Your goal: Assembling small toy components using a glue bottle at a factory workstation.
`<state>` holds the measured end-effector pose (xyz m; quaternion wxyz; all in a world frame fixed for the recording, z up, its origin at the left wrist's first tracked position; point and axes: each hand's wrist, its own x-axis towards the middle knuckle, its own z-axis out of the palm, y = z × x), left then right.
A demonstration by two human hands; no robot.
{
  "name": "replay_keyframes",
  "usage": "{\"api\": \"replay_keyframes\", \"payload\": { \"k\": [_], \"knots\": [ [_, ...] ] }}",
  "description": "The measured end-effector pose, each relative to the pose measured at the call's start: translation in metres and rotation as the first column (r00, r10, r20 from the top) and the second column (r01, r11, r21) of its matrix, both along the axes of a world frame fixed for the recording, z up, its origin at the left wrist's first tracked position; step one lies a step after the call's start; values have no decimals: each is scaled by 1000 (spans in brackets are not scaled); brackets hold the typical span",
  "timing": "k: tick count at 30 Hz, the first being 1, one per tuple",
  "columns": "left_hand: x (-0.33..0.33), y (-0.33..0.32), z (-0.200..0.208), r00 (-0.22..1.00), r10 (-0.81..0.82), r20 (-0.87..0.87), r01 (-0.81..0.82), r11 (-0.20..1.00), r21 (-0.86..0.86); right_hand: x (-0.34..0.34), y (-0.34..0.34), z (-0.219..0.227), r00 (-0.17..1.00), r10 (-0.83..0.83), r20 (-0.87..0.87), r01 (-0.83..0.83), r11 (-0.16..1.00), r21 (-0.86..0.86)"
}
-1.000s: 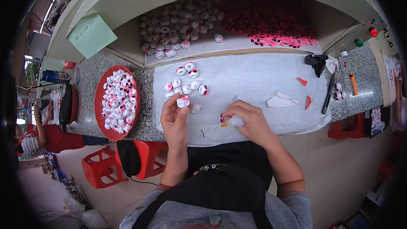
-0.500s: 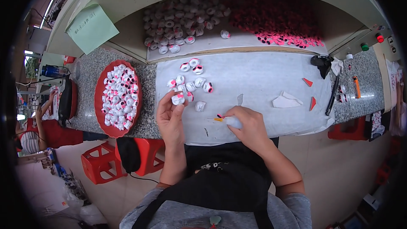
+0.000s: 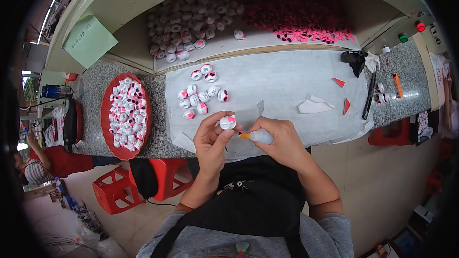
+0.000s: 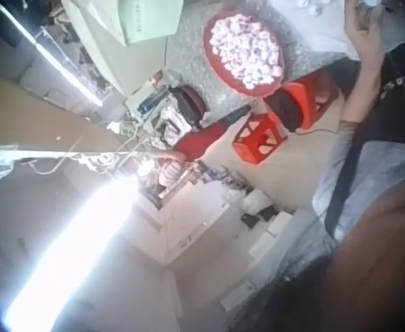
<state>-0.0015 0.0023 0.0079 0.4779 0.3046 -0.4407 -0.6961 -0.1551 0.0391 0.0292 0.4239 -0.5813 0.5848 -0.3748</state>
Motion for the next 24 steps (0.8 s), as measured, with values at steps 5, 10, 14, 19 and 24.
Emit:
{"api": "replay_keyframes", "payload": {
  "k": [5,10,14,19,24],
  "knots": [
    [-1,1,-1,1000,-4,-3,4,1000,-16,0,3,-11,962,-131,240,124,991,43],
    [-3,-2,-9,994,28,105,-9,985,-174,0,6,-5,854,-220,472,205,975,82],
    [-2,-1,-10,948,69,311,57,925,-377,2,5,1,859,-187,476,143,982,126],
    [-4,-1,-2,912,105,396,68,915,-398,2,0,1,861,-193,471,152,980,125],
    [1,-4,-6,922,28,387,144,901,-408,4,1,-5,843,-208,495,166,978,129]
  ]
}}
